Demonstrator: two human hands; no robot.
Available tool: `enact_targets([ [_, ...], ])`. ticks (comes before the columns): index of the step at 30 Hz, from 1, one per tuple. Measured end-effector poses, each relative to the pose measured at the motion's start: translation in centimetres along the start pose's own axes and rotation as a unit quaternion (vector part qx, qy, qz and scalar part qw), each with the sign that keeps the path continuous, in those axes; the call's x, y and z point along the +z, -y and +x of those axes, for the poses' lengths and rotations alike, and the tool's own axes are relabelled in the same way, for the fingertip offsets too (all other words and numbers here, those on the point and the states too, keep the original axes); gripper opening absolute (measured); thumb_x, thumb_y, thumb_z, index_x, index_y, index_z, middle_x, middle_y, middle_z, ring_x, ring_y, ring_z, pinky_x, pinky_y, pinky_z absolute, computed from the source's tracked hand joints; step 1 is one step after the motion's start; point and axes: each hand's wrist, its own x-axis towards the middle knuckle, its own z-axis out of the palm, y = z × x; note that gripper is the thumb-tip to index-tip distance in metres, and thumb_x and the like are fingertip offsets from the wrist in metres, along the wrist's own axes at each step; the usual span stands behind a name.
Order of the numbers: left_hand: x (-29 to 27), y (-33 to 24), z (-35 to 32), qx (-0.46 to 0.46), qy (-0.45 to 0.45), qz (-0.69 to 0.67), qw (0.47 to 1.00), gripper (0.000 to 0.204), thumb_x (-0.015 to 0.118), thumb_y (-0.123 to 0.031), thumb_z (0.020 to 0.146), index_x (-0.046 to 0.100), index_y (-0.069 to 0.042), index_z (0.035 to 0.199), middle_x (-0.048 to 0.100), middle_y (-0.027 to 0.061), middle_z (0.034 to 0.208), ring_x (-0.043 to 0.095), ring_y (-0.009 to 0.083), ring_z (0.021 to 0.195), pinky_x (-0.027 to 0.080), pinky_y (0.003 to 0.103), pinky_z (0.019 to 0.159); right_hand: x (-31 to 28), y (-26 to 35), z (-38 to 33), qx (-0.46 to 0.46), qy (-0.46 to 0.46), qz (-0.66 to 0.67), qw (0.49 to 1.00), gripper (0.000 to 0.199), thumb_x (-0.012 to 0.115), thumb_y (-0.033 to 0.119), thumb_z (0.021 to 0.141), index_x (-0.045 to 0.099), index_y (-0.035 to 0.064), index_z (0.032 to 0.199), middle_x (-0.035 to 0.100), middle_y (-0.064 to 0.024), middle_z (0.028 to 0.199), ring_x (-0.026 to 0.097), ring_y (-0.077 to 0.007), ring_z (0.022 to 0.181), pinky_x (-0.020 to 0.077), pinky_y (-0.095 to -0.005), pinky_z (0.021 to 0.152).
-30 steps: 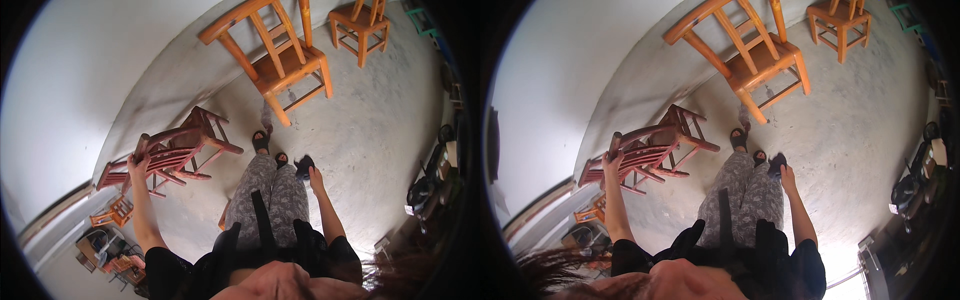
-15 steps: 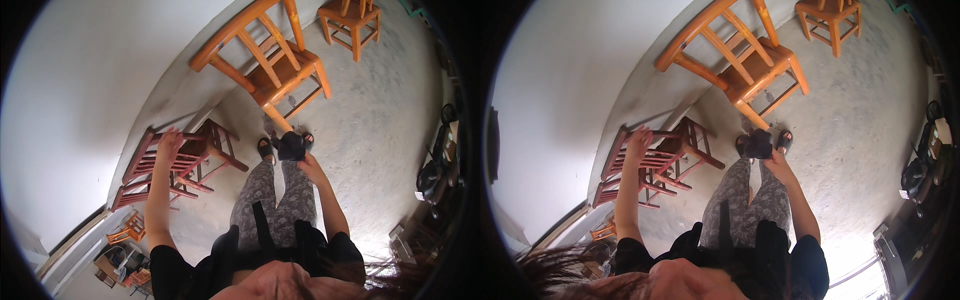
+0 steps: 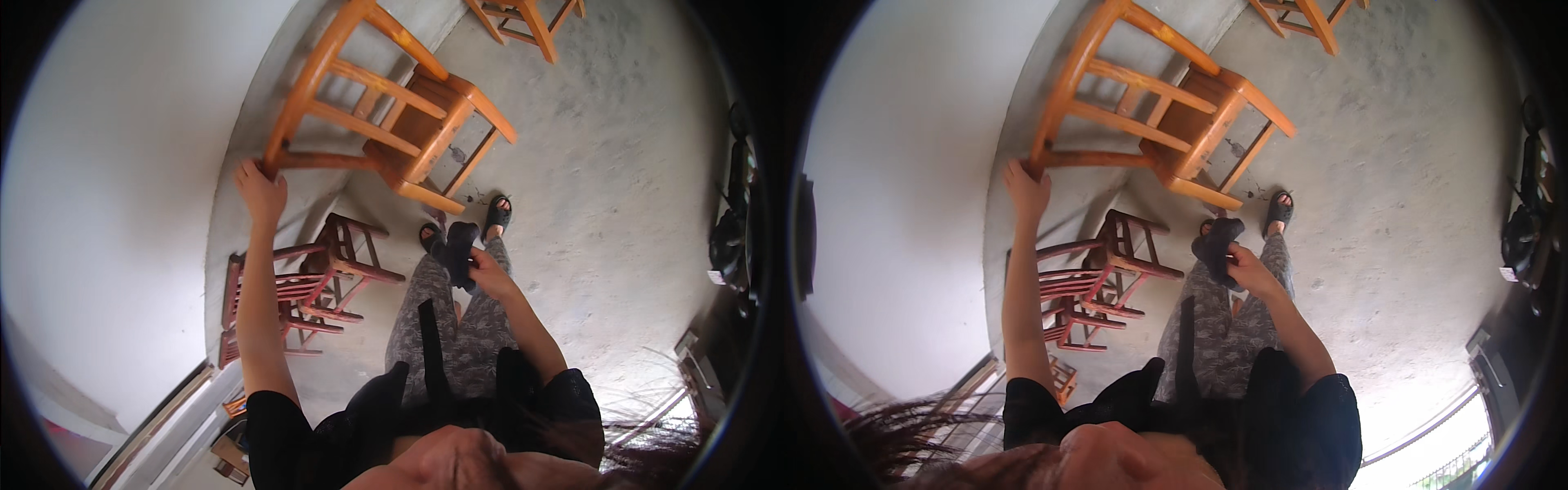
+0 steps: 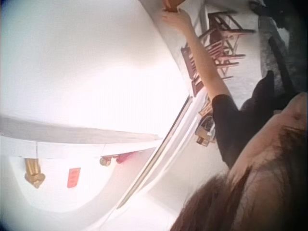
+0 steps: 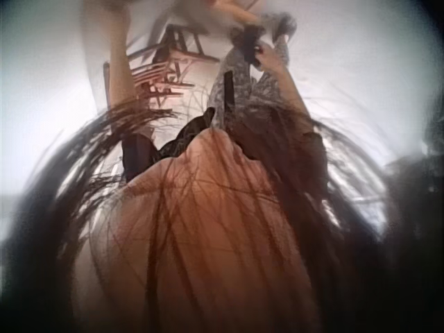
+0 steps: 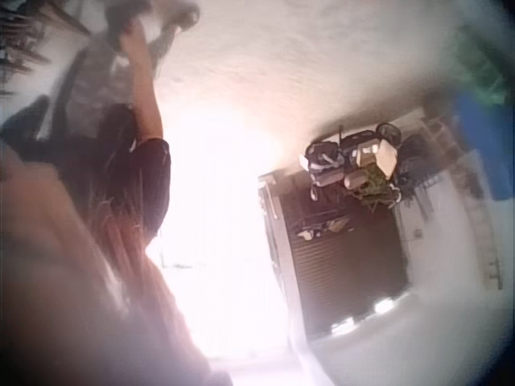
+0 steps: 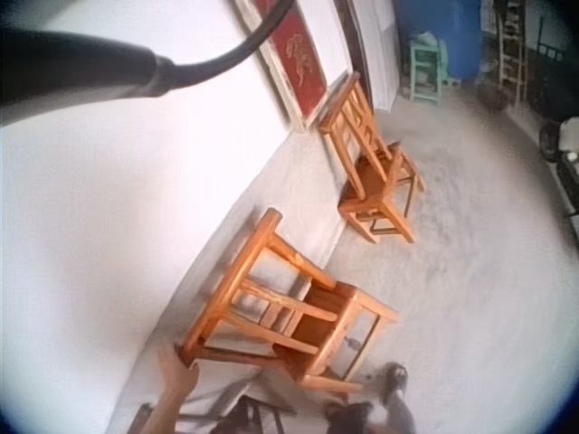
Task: The person wipes down several wooden chairs with a cloth, cleaning the seats and frames of the chairs individually.
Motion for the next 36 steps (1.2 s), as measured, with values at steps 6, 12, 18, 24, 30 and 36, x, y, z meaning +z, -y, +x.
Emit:
enact_targets([
  [6,-2.7,-1.4,-1.6,-0.047,0.243,-0.16,0.956,0.036,0.065,-0.011,0.061,0.05,-0.003,0.092,0.055,0.0201,0.084,0.053,0.04,0.078,0.043,0.041,0.068,11.4,8.0,8.4,-0.313,0.001,-0.25,0.916,0.022,0.068,0.014,0.06,0.06,0.003,0.078,0.055,-0.0124,0.083,0.05,-0.031,0.086,0.0401,-0.0415,0.077],
  [12,-3.9,0.6,-4.9,0.097,0.25,-0.389,0.881,0.054,0.067,-0.012,0.066,0.047,-0.005,0.116,0.058,0.0155,0.101,0.056,0.0259,0.095,0.044,0.034,0.08,23.3,8.2,14.0,-0.439,-0.153,-0.437,0.77,0.036,0.064,0.034,0.067,0.059,0.005,0.088,0.052,-0.0134,0.104,0.039,-0.0314,0.11,0.0282,-0.0463,0.096],
  [18,-6.6,-3.2,-5.1,-0.06,0.287,-0.263,0.919,0.047,0.062,-0.004,0.064,0.048,-0.005,0.108,0.058,0.0186,0.088,0.057,0.0375,0.08,0.046,0.04,0.069,19.1,17.8,18.2,-0.439,-0.392,-0.394,0.706,0.05,0.063,0.024,0.069,0.045,-0.0135,0.097,0.039,-0.0351,0.108,0.03,-0.0539,0.111,0.018,-0.0618,0.098],
  [24,-6.4,-3.8,-3.6,-0.036,0.251,-0.255,0.933,0.048,0.059,-0.002,0.063,0.046,-0.005,0.109,0.057,0.0198,0.087,0.056,0.0397,0.08,0.046,0.041,0.069,9.5,30.6,24.3,-0.516,-0.428,-0.248,0.699,0.052,0.055,0.006,0.074,0.029,-0.011,0.116,0.029,-0.0334,0.12,0.033,-0.049,0.107,0.0292,-0.0448,0.096],
  [30,-6.4,-2.8,-3.9,-0.034,0.27,-0.269,0.924,0.051,0.061,-0.004,0.064,0.045,-0.003,0.112,0.058,0.0203,0.091,0.056,0.0397,0.084,0.046,0.039,0.071,20.3,16.5,18.5,-0.448,-0.351,-0.351,0.743,0.046,0.056,0.009,0.073,0.039,-0.0158,0.109,0.03,-0.0361,0.12,0.022,-0.0546,0.118,0.0184,-0.0578,0.1],
  [36,-7.3,-3.2,-4.2,-0.022,0.313,-0.285,0.906,0.047,0.065,-0.007,0.068,0.044,-0.002,0.111,0.056,0.0207,0.091,0.057,0.0342,0.082,0.045,0.035,0.073,21.1,12.6,18.0,-0.429,-0.371,-0.263,0.78,0.038,0.052,0.021,0.079,0.049,-0.0088,0.102,0.042,-0.0261,0.114,0.035,-0.0464,0.11,0.0218,-0.053,0.1],
])
